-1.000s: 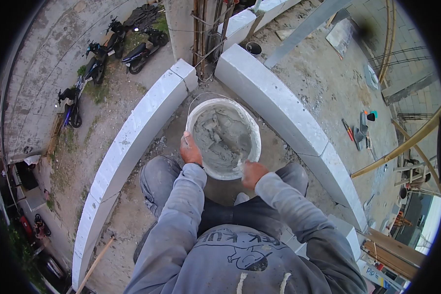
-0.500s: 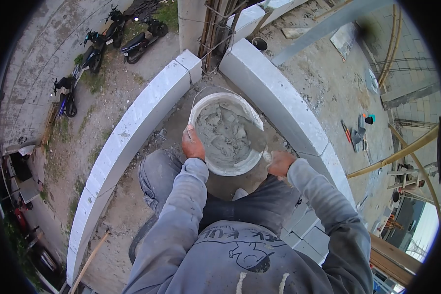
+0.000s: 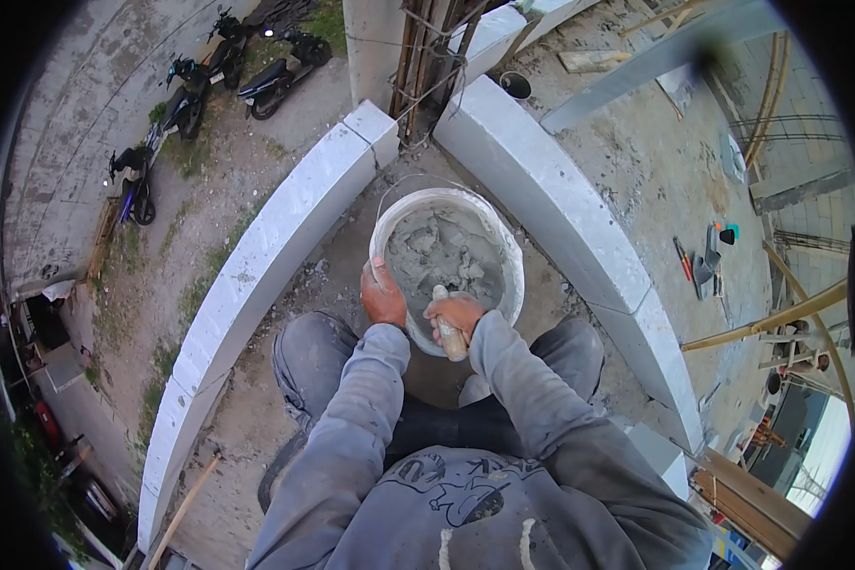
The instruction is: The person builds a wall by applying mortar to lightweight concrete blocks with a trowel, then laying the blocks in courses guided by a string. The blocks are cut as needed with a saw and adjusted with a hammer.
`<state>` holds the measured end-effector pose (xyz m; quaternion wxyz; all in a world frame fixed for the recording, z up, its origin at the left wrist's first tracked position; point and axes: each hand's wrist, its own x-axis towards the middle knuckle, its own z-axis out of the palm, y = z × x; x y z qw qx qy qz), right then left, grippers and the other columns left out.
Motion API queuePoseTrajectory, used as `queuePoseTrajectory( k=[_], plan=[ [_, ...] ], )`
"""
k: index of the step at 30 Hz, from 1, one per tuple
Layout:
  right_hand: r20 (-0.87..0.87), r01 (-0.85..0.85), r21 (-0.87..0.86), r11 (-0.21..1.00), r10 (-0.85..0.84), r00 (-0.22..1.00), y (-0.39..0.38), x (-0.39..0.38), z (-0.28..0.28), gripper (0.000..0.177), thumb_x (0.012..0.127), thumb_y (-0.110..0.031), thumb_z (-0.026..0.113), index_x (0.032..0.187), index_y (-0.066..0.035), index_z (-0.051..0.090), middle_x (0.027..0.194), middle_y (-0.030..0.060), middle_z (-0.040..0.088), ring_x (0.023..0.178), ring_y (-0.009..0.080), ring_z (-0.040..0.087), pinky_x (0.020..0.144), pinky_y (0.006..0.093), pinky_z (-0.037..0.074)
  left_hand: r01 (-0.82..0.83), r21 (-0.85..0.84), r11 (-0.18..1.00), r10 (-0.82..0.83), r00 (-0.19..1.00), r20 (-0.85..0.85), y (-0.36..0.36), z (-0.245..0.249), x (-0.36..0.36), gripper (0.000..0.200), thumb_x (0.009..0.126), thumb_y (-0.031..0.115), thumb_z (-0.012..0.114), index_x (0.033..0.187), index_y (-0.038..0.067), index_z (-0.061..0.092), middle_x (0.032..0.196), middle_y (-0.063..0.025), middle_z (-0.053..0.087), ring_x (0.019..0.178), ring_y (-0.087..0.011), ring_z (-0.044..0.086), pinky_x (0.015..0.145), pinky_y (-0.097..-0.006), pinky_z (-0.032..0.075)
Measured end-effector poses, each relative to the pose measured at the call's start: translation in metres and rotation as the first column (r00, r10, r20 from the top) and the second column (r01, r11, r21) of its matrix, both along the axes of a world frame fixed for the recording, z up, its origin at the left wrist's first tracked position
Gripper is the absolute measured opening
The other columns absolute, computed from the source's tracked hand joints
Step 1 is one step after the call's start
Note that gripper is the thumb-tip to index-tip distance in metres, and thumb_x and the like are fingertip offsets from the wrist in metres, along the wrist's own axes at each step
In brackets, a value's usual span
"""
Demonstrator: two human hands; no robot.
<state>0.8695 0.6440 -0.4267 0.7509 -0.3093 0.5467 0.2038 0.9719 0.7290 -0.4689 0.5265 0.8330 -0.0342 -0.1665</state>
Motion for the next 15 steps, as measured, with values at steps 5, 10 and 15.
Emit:
queuePoseTrajectory(
  k=[5, 10, 15],
  plan=[
    [-0.072, -0.362, -0.286, 0.888, 0.356, 0.932, -0.001, -0.005, 0.018, 0.008, 0.068, -0.007, 0.059, 0.068, 0.0, 0.055, 0.058, 0.0093, 0.054, 0.049, 0.02, 0.057, 0.04, 0.0349, 0.045, 0.012, -0.011, 1.0, -0.011, 0.999, 0.045, 0.003, -0.018, 0.001, 0.049, 0.093, 0.042, 0.034, 0.107, 0.0, 0.056, 0.099, -0.0215, 0.059, 0.092, -0.0373, 0.056, 0.079, -0.0401, 0.043],
    [-0.378, -0.751, -0.603, 0.27, 0.732, 0.567, 0.009, -0.035, 0.039, 0.039, 0.06, -0.018, 0.058, 0.086, 0.011, 0.061, 0.082, 0.0286, 0.061, 0.084, 0.0365, 0.061, 0.074, 0.0399, 0.048, -0.005, -0.078, 0.997, -0.001, 0.998, -0.069, 0.002, -0.01, -0.001, 0.05, 0.092, 0.043, 0.035, 0.108, 0.0, 0.056, 0.099, -0.0206, 0.06, 0.091, -0.0334, 0.058, 0.078, -0.0375, 0.044],
    [-0.404, -0.809, -0.563, 0.17, 0.797, 0.449, 0.015, -0.035, 0.066, 0.034, 0.061, -0.015, 0.054, 0.081, 0.011, 0.061, 0.083, 0.0279, 0.061, 0.083, 0.0368, 0.061, 0.073, 0.0413, 0.049, -0.002, -0.089, 0.996, -0.005, 0.997, -0.075, 0.003, -0.013, 0.002, 0.052, 0.092, 0.044, 0.036, 0.11, -0.001, 0.056, 0.102, -0.0196, 0.061, 0.093, -0.0306, 0.059, 0.079, -0.0356, 0.044]
  ],
)
